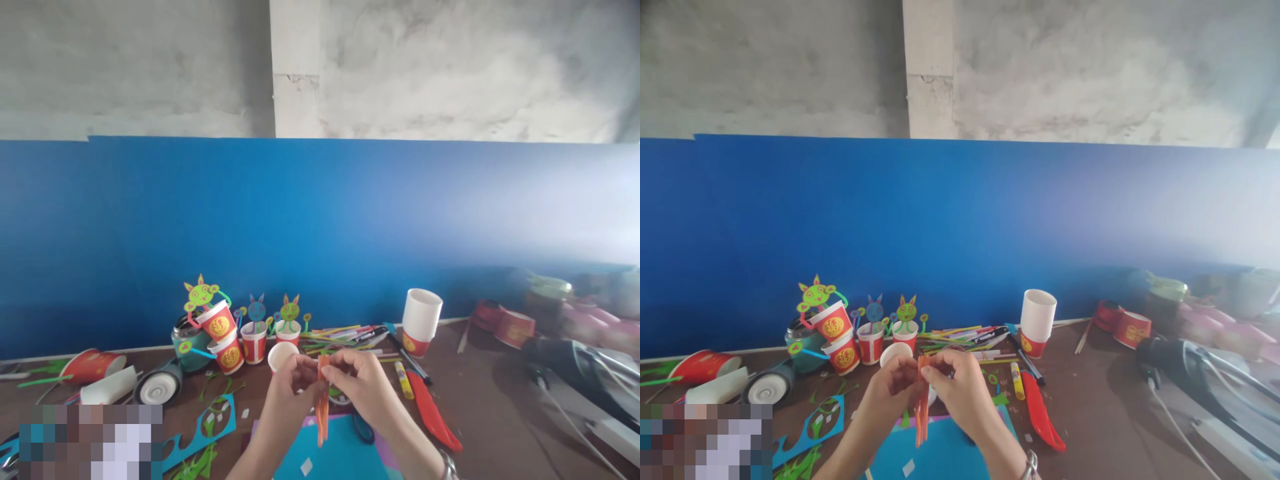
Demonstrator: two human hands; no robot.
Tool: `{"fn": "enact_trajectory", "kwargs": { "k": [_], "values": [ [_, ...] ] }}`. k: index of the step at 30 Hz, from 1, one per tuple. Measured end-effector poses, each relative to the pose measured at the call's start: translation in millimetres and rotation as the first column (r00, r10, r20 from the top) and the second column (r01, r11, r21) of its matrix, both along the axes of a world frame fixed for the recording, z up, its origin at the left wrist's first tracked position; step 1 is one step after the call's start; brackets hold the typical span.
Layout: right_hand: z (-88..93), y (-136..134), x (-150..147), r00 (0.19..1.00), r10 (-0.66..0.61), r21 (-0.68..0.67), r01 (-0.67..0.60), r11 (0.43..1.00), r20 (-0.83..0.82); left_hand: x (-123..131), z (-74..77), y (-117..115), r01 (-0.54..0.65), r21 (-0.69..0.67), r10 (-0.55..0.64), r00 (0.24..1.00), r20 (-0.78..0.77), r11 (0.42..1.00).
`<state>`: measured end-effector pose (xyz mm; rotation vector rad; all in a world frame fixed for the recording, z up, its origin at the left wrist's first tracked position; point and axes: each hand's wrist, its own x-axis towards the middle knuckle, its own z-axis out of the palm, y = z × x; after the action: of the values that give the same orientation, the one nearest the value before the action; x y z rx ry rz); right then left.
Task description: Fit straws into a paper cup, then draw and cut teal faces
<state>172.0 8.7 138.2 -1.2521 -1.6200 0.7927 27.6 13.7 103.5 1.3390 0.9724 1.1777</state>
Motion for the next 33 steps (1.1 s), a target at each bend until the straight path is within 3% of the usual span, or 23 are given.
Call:
{"fn": "enact_trajectory", "kwargs": {
  "k": [4, 9, 13, 17, 20, 23, 26, 28, 29, 31, 33],
  "values": [
    [-3.5, 2.5, 3.0, 1.0, -0.004, -0.013, 0.004, 1.0, -0.027, -1.6, 0.3, 1.1, 0.064, -0.084, -0.067, 0.997, -0.031, 0.994],
    [-10.7, 8.6, 3.9, 0.995, 0.016, -0.054, -0.022, 0.998, -0.103, -5.8, 3.1, 3.4, 0.041, -0.078, -0.05, 0.992, -0.113, 0.996],
    [-10.7, 11.4, 4.5, 0.986, 0.013, -0.092, -0.029, 0.995, -0.166, -6.0, -1.4, 4.5, 0.049, 0.002, -0.048, 0.986, -0.159, 0.999],
    [-7.8, 10.5, 7.9, 0.997, 0.033, -0.03, -0.035, 0.999, -0.075, -6.9, 1.7, -0.6, 0.045, 0.131, 0.001, 0.945, -0.328, 0.99],
    [-7.8, 10.6, 13.0, 0.995, 0.089, -0.068, -0.092, 0.993, -0.047, -11.1, 13.5, -8.1, 0.153, 0.298, 0.006, 0.881, -0.473, 0.942],
    [-9.1, 11.9, 17.8, 0.982, 0.148, -0.189, -0.169, 0.967, -0.122, -17.2, 23.8, -12.6, 0.278, 0.356, -0.028, 0.821, -0.571, 0.892],
    [-8.4, 12.6, 19.7, 0.946, 0.122, -0.253, -0.203, 0.946, -0.301, -23.0, 24.3, -9.2, 0.173, 0.306, -0.027, 0.904, -0.427, 0.936],
    [-6.3, 11.9, 18.9, 0.871, 0.063, -0.262, -0.214, 0.941, -0.487, -26.3, 20.0, -4.1, 0.049, 0.246, -0.011, 0.988, -0.153, 0.968],
    [-5.1, 11.2, 18.0, 0.822, 0.03, -0.26, -0.215, 0.941, -0.569, -27.8, 17.3, -1.6, 0.044, 0.224, -0.045, 0.999, -0.002, 0.974],
    [-2.8, 9.8, 15.7, 0.735, -0.02, -0.246, -0.202, 0.948, -0.678, -30.6, 12.3, 1.9, 0.146, 0.193, -0.178, 0.97, 0.165, 0.97],
    [-1.5, 8.7, 13.2, 0.677, -0.022, -0.223, -0.212, 0.951, -0.736, -32.7, 8.5, 2.9, 0.337, 0.178, -0.369, 0.91, 0.189, 0.924]
  ]
}}
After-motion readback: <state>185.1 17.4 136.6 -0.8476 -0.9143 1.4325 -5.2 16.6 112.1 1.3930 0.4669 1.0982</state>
